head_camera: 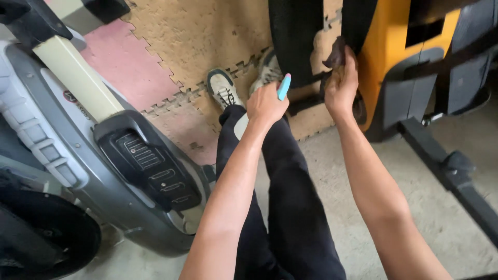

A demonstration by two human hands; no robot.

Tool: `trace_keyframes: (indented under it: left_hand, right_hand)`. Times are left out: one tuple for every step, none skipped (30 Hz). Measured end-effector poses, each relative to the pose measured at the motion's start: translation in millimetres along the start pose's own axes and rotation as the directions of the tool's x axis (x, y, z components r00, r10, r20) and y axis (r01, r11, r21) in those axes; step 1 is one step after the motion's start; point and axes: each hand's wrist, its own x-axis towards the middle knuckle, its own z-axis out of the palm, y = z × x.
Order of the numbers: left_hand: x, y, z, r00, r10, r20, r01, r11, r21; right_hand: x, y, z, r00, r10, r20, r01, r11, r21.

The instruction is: Cleaning and wiping down an elliptical machine with a spray bottle and cloth.

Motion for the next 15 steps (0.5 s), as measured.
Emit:
trace_keyframes:
  left_hand:
    - [-7, -4, 5, 0.999, -0.011, 0.051, 0.007, 0.997, 0.075]
    - [-13, -8, 10, 0.998, -0.011, 0.063, 0.005, 0.996, 0.084]
    - [-14, -10, 11, 0.986, -0.083, 0.146, 0.065, 0.99, 0.125]
    - [-15, -11, 12, 0.961, -0.158, 0.225, 0.121, 0.978, 0.171]
    - [-22, -13, 16, 0.962, -0.154, 0.226, 0.115, 0.977, 0.178]
    - [-29, -15, 20, 0.974, -0.142, 0.177, 0.106, 0.974, 0.198]
    - [-34, -17, 25, 0.984, -0.131, 0.123, 0.103, 0.972, 0.212]
    - [-36, -19, 28, 0.984, -0.131, 0.119, 0.104, 0.971, 0.214]
    - [-39, -23, 32, 0.999, -0.012, 0.048, 0.007, 0.995, 0.102]
    - [-41, -28, 37, 0.994, 0.099, -0.038, -0.1, 0.995, -0.003]
    - [-41, -32, 41, 0.995, 0.09, -0.036, -0.09, 0.996, -0.005]
    - [-41, -36, 46, 0.978, 0.174, -0.113, -0.179, 0.983, -0.04]
    - [-40, -37, 50, 0.947, 0.256, -0.193, -0.273, 0.96, -0.068]
    - [-37, -38, 55, 0.949, 0.25, -0.192, -0.267, 0.961, -0.071]
    - [-32, -38, 59, 0.967, 0.189, -0.171, -0.202, 0.977, -0.064]
  right_hand:
    - [-9, 1, -1, 0.999, 0.031, -0.009, -0.031, 0.999, 0.017]
    - [-16, 6, 0, 0.999, 0.044, -0.014, -0.044, 0.999, 0.018]
    - [-16, 9, 3, 0.999, -0.011, -0.044, 0.014, 0.997, 0.077]
    - [-15, 13, 7, 0.995, -0.064, -0.076, 0.074, 0.988, 0.134]
    - [-16, 13, 6, 0.995, -0.061, -0.084, 0.072, 0.988, 0.136]
    - [-16, 15, 6, 0.998, -0.007, -0.066, 0.016, 0.991, 0.132]
    - [-13, 17, 6, 0.998, 0.042, -0.04, -0.036, 0.991, 0.128]
    - [-8, 21, 9, 0.998, 0.039, -0.041, -0.034, 0.991, 0.131]
    - [-4, 26, 13, 0.999, 0.039, -0.008, -0.038, 0.996, 0.082]
    - [0, 31, 17, 0.999, 0.039, 0.025, -0.04, 0.999, 0.032]
    - [3, 38, 21, 0.999, 0.042, 0.034, -0.043, 0.999, 0.032]
    - [5, 44, 26, 0.997, 0.041, 0.062, -0.04, 0.999, -0.011]
    - [10, 51, 28, 0.995, 0.038, 0.088, -0.033, 0.998, -0.055]
    - [10, 59, 30, 0.995, 0.039, 0.094, -0.034, 0.998, -0.057]
    - [12, 66, 31, 0.996, -0.007, 0.088, 0.008, 1.0, -0.012]
